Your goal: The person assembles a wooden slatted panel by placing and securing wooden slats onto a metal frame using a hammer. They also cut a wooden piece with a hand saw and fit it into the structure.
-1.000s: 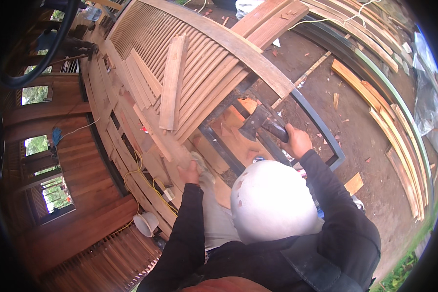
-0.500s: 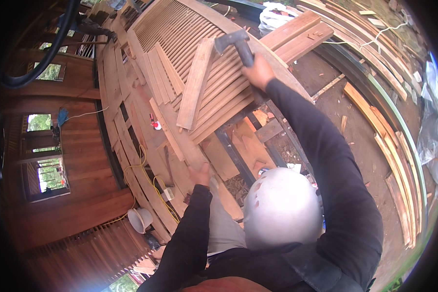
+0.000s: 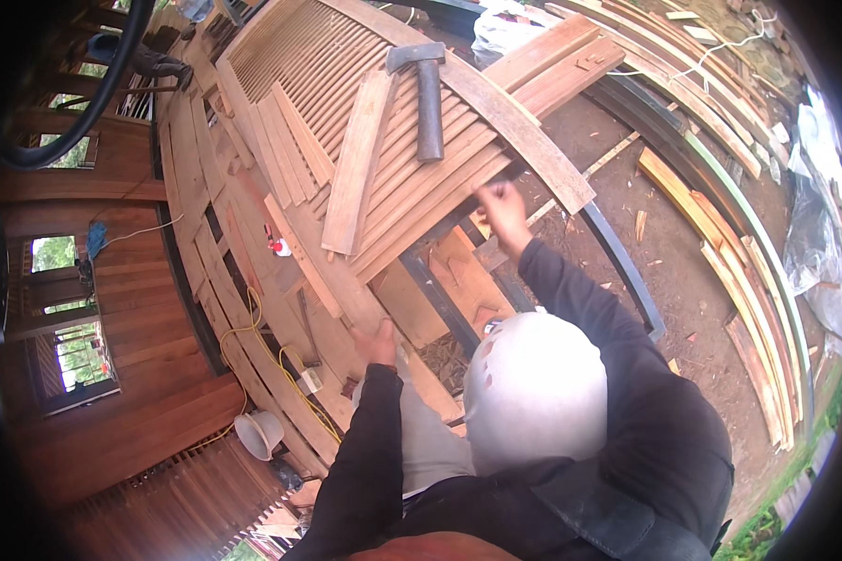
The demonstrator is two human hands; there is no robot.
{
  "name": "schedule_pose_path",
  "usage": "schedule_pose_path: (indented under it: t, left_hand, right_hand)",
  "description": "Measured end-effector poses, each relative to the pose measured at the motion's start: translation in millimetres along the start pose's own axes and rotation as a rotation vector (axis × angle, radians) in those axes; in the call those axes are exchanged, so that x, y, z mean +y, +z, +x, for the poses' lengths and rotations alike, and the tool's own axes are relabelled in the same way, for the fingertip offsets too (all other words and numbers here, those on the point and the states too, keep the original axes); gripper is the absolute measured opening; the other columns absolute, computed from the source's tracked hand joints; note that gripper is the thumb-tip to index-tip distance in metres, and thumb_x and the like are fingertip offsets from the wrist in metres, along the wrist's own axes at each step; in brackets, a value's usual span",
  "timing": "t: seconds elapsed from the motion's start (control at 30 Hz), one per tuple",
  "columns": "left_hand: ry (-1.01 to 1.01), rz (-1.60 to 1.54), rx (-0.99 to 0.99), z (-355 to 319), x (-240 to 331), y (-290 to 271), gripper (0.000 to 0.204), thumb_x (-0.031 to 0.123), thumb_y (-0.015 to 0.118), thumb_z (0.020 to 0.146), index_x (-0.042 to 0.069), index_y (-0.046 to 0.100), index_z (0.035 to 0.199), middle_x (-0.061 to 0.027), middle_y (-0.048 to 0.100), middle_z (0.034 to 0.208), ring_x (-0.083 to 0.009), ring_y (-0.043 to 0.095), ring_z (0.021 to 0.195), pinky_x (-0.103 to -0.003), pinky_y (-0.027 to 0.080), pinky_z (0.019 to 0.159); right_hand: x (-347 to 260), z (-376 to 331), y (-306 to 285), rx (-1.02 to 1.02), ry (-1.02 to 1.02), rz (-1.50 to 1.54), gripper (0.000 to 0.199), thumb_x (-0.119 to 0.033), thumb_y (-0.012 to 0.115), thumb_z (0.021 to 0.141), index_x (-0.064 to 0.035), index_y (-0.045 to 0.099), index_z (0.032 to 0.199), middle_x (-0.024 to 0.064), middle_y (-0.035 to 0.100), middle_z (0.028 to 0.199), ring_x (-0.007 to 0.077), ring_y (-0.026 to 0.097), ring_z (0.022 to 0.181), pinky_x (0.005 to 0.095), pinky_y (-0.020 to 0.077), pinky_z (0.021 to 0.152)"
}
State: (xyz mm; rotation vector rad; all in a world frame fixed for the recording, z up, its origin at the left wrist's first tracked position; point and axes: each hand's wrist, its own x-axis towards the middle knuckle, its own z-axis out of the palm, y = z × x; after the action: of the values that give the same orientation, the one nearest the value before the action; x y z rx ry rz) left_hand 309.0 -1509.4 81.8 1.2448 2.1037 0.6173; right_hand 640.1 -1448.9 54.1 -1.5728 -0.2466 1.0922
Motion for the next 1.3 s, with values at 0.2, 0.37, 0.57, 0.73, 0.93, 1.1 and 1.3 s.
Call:
schedule_pose_path:
  t: [0.2, 0.37, 0.57, 0.73, 0.93, 1.1, 1.3]
  left_hand:
    - [0.099, 0.107, 0.12, 17.1, -44.9, 13.0, 0.073, 0.028, 0.078, 0.075, -0.012, 0.049, 0.129, -0.0254, 0.065, 0.122, -0.0372, 0.064, 0.112, -0.042, 0.049, 0.099]
    - [0.076, 0.02, -0.027, 7.6, -15.1, 2.4, 0.084, 0.032, 0.077, 0.075, -0.014, 0.042, 0.135, -0.0317, 0.061, 0.126, -0.041, 0.062, 0.116, -0.043, 0.049, 0.1]
    - [0.057, 0.073, 0.044, 8.4, -21.5, 2.8, 0.083, 0.036, 0.079, 0.075, -0.012, 0.046, 0.134, -0.0286, 0.063, 0.124, -0.04, 0.063, 0.115, -0.043, 0.049, 0.1]
    - [0.059, 0.232, 0.058, 14.9, -30.0, 8.0, 0.085, 0.037, 0.078, 0.075, -0.014, 0.044, 0.135, -0.0309, 0.062, 0.125, -0.0421, 0.062, 0.116, -0.044, 0.048, 0.101]
    - [0.065, 0.13, 0.05, 18.5, -42.0, 8.0, 0.087, 0.036, 0.078, 0.075, -0.015, 0.042, 0.136, -0.0328, 0.059, 0.128, -0.0439, 0.06, 0.118, -0.045, 0.047, 0.102]
    - [-0.016, 0.215, -0.004, 10.6, -8.6, 1.4, 0.088, 0.034, 0.077, 0.076, -0.013, 0.04, 0.14, -0.0325, 0.058, 0.129, -0.0423, 0.06, 0.119, -0.044, 0.048, 0.102]
    - [0.015, 0.155, 0.05, 20.2, -41.0, 7.1, 0.088, 0.036, 0.079, 0.074, -0.013, 0.044, 0.138, -0.0301, 0.063, 0.124, -0.0421, 0.062, 0.115, -0.044, 0.049, 0.099]
  right_hand:
    - [-9.0, 33.0, 31.7, -0.068, -0.091, 0.398, 0.06, -0.036, 0.081, 0.085, 0.0025, 0.052, 0.121, 0.0131, 0.066, 0.111, 0.02, 0.068, 0.092, 0.0368, 0.0579, 0.078]
    - [-24.4, 45.2, 45.9, 0.026, 0.047, 0.447, 0.043, -0.021, 0.08, 0.084, 0.0037, 0.062, 0.114, 0.0127, 0.07, 0.105, 0.023, 0.071, 0.09, 0.0367, 0.06, 0.075]
    - [-26.6, 52.3, 53.4, 0.039, 0.112, 0.562, 0.035, -0.011, 0.078, 0.083, 0.0081, 0.065, 0.109, 0.0164, 0.071, 0.103, 0.0259, 0.072, 0.085, 0.039, 0.0595, 0.072]
    - [-19.0, 59.3, 51.0, 0.062, 0.067, 0.552, 0.033, -0.008, 0.078, 0.082, 0.0092, 0.064, 0.106, 0.0159, 0.07, 0.1, 0.0271, 0.071, 0.084, 0.0407, 0.0597, 0.074]
    - [-24.8, 54.2, 54.2, -0.004, 0.071, 0.584, 0.022, -0.008, 0.075, 0.086, 0.0038, 0.066, 0.103, 0.0114, 0.071, 0.096, 0.0236, 0.071, 0.084, 0.0396, 0.0602, 0.075]
    - [-31.8, 54.2, 52.6, 0.013, 0.137, 0.57, 0.021, -0.009, 0.074, 0.088, 0.0015, 0.067, 0.105, 0.0101, 0.071, 0.097, 0.0237, 0.072, 0.087, 0.04, 0.0614, 0.077]
    - [-10.5, 62.1, 50.8, -0.02, -0.003, 0.593, 0.029, -0.01, 0.076, 0.088, 0.0044, 0.065, 0.111, 0.0129, 0.071, 0.104, 0.0255, 0.071, 0.089, 0.0399, 0.06, 0.078]
